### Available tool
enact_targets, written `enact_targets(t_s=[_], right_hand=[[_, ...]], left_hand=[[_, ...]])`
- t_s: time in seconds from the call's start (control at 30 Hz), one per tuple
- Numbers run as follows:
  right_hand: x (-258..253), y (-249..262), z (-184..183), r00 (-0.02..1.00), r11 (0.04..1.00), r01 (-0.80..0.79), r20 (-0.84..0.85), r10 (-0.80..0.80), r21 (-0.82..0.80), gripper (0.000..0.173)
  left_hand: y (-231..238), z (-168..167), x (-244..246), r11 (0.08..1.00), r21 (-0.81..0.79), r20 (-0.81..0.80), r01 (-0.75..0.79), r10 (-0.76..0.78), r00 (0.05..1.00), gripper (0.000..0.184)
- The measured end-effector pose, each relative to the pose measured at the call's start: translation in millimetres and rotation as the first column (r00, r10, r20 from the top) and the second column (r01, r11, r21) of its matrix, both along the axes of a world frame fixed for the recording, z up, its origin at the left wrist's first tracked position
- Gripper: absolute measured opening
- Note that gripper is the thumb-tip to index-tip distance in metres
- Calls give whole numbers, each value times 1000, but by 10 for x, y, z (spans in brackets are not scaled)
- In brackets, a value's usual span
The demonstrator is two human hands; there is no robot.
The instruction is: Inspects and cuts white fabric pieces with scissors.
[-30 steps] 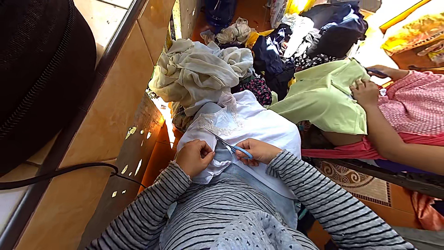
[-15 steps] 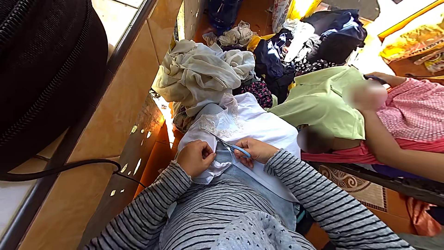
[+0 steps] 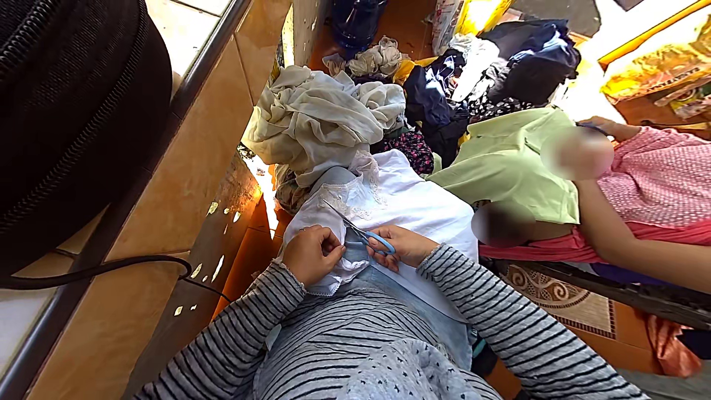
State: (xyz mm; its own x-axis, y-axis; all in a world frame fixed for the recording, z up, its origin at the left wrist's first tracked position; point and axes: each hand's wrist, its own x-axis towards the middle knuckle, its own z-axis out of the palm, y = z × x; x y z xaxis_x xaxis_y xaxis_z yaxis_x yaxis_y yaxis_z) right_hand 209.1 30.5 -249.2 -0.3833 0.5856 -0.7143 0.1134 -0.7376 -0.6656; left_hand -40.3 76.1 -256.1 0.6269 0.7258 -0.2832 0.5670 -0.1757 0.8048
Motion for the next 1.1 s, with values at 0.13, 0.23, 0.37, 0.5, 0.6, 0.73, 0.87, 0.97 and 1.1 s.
enact_targets(t_s=[0.13,0.23,0.37,0.5,0.6,0.73,0.87,0.97,1.1], right_hand=[[15,-33,-14,1000,1000,5,-7,-5,16,22],[2,-71,0,999,999,54,-4,-54,-1,21],[-57,-83,24,998,999,52,-16,-53,-11,20],[-132,-47,37,998,998,68,-10,-69,-13,22],[-152,-24,20,997,997,83,-7,-83,-5,23],[-147,-25,29,995,996,95,17,-95,-1,21],[-105,-13,31,999,999,53,5,-53,-2,18],[-105,43,55,999,1000,28,22,-28,-2,21],[-91,156,56,998,999,-37,48,35,30,23]], left_hand=[[-10,-23,-5,1000,13,22,-13,12,1000,28],[-7,-19,-8,1000,10,17,-12,12,1000,28],[-17,-14,-2,1000,15,24,-19,18,1000,28],[-28,-32,-7,999,22,50,-29,28,998,27],[-29,-34,-16,1000,17,55,-26,25,998,27],[-29,-53,-22,999,31,65,-17,15,998,26],[-28,-51,-28,999,33,71,-10,8,997,26],[-31,-53,-28,999,38,77,-10,7,997,26],[-42,-92,-45,998,68,111,-2,-5,994,26]])
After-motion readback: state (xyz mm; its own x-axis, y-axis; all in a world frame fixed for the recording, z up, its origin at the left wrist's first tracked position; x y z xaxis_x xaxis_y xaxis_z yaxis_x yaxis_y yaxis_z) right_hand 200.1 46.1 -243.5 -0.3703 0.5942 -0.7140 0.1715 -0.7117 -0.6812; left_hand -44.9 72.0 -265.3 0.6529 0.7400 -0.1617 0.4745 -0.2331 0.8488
